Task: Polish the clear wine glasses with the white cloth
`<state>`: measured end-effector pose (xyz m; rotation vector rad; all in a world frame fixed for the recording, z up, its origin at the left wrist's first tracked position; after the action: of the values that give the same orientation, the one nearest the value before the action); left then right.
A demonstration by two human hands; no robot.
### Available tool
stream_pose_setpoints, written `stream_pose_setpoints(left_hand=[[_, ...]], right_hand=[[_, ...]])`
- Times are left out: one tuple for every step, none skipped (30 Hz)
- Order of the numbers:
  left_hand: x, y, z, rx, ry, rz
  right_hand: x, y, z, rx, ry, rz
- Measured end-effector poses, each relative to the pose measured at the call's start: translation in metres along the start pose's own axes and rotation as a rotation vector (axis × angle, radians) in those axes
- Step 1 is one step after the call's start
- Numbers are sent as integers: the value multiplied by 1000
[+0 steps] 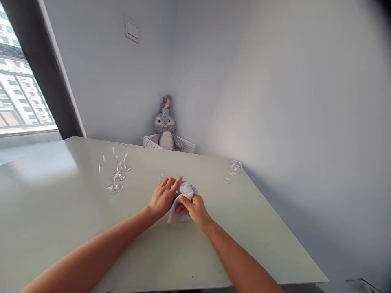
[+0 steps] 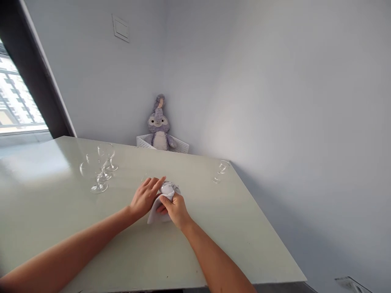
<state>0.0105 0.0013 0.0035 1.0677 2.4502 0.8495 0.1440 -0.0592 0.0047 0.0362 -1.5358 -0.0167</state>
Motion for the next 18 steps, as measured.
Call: stream_pose_setpoints(left_hand=[[1,0,-1,-22,28,37],[3,1,-2,-46,54,86],[4,1,-4,-71,75,136],[6,2,-7,-93,90,181],[7,3,-9,-104,94,222],[9,4,-11,-103,85,250],[10,6,-14,-89,62,261],[11,7,-16,-63,28,252],[12,9,-18,-20,-16,226],[12,10,-19,43,-73,189],[13,11,-21,130,-147,141],[12,12,-22,244,-239,96],[11,13,-23,373,-342,59],[10,13,-24,492,-438,32],[8,13,-25,564,-500,9],[6,13,-26,568,-511,-9],[5,13,-27,506,-467,-16],[4,13,-28,405,-383,-13]], right_hand=[[0,3,-3,-18,83,25],[1,6,-5,-30,185,55],[1,8,-8,-35,289,83],[2,11,-10,-30,378,107],[3,12,-13,-10,433,125],[4,12,-15,19,448,132],[6,12,-18,52,426,126],[8,10,-21,83,369,111],[11,7,-24,117,289,90],[15,4,-27,152,198,68],[19,1,-30,190,108,49],[23,-2,-33,237,28,41],[27,-4,-35,289,-32,43],[29,-5,-38,334,-71,50],[30,-5,-39,358,-87,58],[29,-4,-41,353,-80,61],[27,-1,-41,314,-48,58],[24,2,-42,249,5,53]])
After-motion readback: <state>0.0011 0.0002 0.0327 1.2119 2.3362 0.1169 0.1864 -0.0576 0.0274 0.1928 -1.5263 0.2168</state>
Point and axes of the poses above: each hand's wrist, its own y-axis towards the middle knuckle, its own z-axis out of the palm, x = y × z, the point moved 1 cm from there along y, towards the middle knuckle
